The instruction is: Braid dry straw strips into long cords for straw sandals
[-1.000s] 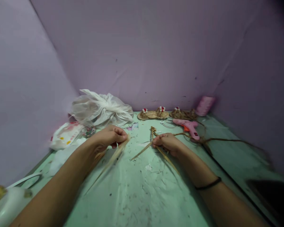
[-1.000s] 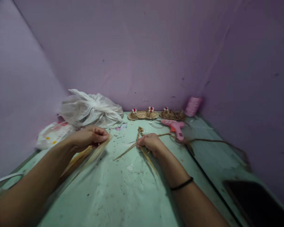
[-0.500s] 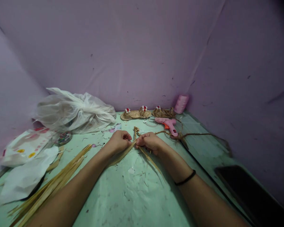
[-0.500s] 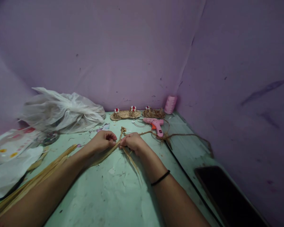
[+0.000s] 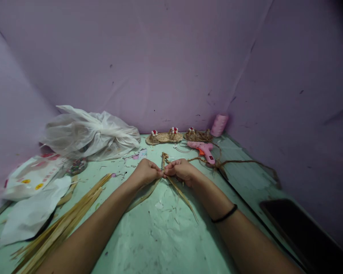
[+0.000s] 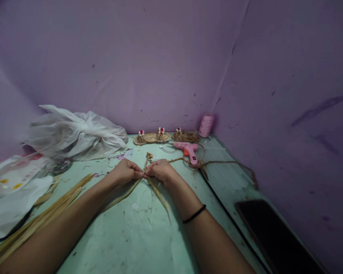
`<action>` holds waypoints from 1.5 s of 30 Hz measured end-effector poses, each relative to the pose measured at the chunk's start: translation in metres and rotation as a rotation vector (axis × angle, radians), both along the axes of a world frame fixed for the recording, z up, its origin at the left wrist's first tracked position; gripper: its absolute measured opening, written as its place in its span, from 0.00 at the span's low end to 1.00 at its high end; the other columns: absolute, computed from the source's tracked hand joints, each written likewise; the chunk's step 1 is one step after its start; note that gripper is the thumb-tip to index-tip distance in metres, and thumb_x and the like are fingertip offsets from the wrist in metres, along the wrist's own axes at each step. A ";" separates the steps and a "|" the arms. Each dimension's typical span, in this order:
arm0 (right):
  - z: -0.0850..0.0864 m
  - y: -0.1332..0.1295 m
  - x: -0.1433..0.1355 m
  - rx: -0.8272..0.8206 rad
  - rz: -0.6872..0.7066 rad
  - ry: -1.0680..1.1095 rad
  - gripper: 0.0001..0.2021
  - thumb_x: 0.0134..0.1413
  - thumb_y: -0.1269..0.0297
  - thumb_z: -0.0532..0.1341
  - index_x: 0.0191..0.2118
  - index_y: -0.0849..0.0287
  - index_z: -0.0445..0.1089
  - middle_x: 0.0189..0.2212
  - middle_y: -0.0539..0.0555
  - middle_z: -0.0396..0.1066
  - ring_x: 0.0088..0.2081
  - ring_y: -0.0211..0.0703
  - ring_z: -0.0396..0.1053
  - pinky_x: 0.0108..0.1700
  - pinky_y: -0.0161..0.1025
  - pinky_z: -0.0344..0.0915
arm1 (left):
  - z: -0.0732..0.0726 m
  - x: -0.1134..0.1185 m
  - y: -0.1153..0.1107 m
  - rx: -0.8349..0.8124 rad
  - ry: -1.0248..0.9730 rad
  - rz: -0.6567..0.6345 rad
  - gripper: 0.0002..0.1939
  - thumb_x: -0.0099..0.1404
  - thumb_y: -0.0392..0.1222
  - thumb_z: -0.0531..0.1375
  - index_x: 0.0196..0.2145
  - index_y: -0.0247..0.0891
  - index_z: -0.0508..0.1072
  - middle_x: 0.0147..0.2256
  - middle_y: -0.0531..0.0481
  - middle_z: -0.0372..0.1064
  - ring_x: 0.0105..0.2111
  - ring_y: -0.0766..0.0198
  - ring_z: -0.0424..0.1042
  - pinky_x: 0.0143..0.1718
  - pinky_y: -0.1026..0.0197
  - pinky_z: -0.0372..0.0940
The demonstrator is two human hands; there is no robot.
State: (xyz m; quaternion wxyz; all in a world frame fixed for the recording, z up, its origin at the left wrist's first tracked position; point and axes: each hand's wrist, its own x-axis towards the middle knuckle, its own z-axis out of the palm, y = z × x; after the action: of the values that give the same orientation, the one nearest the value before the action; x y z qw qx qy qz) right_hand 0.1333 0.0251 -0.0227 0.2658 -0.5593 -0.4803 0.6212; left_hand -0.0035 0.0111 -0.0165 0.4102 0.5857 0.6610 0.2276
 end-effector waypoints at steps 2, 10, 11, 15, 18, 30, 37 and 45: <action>0.000 0.000 0.000 -0.002 0.000 0.004 0.04 0.33 0.78 0.58 0.18 0.63 0.65 0.10 0.45 0.61 0.11 0.26 0.47 0.14 0.29 0.40 | -0.002 0.000 0.001 0.013 -0.013 -0.009 0.07 0.39 0.36 0.59 0.19 0.28 0.73 0.12 0.56 0.56 0.15 0.73 0.50 0.18 0.67 0.46; -0.002 0.000 -0.001 0.010 -0.021 0.029 0.05 0.32 0.79 0.58 0.19 0.63 0.65 0.11 0.45 0.63 0.12 0.26 0.48 0.15 0.28 0.43 | 0.006 0.011 -0.001 -0.069 -0.002 0.048 0.03 0.42 0.30 0.53 0.17 0.32 0.67 0.08 0.56 0.55 0.10 0.73 0.52 0.13 0.69 0.48; -0.002 0.000 -0.001 0.008 -0.022 0.041 0.05 0.32 0.79 0.58 0.19 0.63 0.65 0.11 0.45 0.64 0.12 0.26 0.49 0.15 0.28 0.43 | 0.006 0.012 -0.002 -0.089 -0.022 0.069 0.03 0.44 0.30 0.52 0.17 0.32 0.66 0.08 0.56 0.55 0.09 0.72 0.53 0.13 0.69 0.48; -0.002 0.000 0.000 0.014 -0.008 0.093 0.05 0.31 0.79 0.58 0.18 0.64 0.65 0.12 0.46 0.64 0.13 0.28 0.53 0.16 0.28 0.47 | 0.007 0.015 -0.006 -0.102 -0.154 0.135 0.04 0.46 0.29 0.52 0.18 0.33 0.63 0.11 0.54 0.59 0.10 0.71 0.57 0.12 0.68 0.53; -0.003 0.000 0.000 0.030 0.000 0.102 0.05 0.30 0.80 0.58 0.17 0.64 0.65 0.11 0.46 0.63 0.15 0.29 0.55 0.18 0.28 0.49 | 0.006 0.015 -0.007 -0.132 -0.201 0.123 0.04 0.47 0.30 0.53 0.18 0.32 0.63 0.11 0.53 0.58 0.10 0.70 0.58 0.11 0.67 0.54; -0.008 0.004 0.002 0.363 0.171 -0.363 0.06 0.31 0.72 0.59 0.22 0.63 0.72 0.17 0.49 0.67 0.20 0.33 0.60 0.23 0.30 0.53 | -0.001 0.012 -0.001 -0.195 -0.181 0.198 0.03 0.41 0.33 0.53 0.13 0.33 0.63 0.09 0.55 0.53 0.08 0.75 0.47 0.09 0.69 0.41; 0.028 -0.021 -0.009 0.625 0.224 -0.896 0.10 0.35 0.64 0.60 0.26 0.61 0.74 0.23 0.59 0.72 0.27 0.43 0.67 0.25 0.34 0.55 | -0.007 0.013 -0.001 -0.212 -0.248 0.227 0.05 0.39 0.33 0.51 0.10 0.34 0.59 0.06 0.55 0.50 0.07 0.75 0.47 0.09 0.70 0.40; 0.034 -0.039 -0.029 0.671 0.321 -0.928 0.07 0.42 0.69 0.59 0.29 0.63 0.73 0.26 0.63 0.71 0.31 0.46 0.68 0.31 0.35 0.58 | -0.003 0.003 0.003 -0.263 -0.350 0.145 0.05 0.36 0.30 0.49 0.09 0.34 0.58 0.04 0.56 0.48 0.06 0.75 0.45 0.09 0.70 0.39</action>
State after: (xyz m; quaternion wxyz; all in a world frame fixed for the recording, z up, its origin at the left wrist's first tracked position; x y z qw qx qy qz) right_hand 0.1044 -0.0140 0.0111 0.0931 -0.5781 -0.7950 0.1582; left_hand 0.0000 0.0136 -0.0195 0.5738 0.4301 0.6440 0.2665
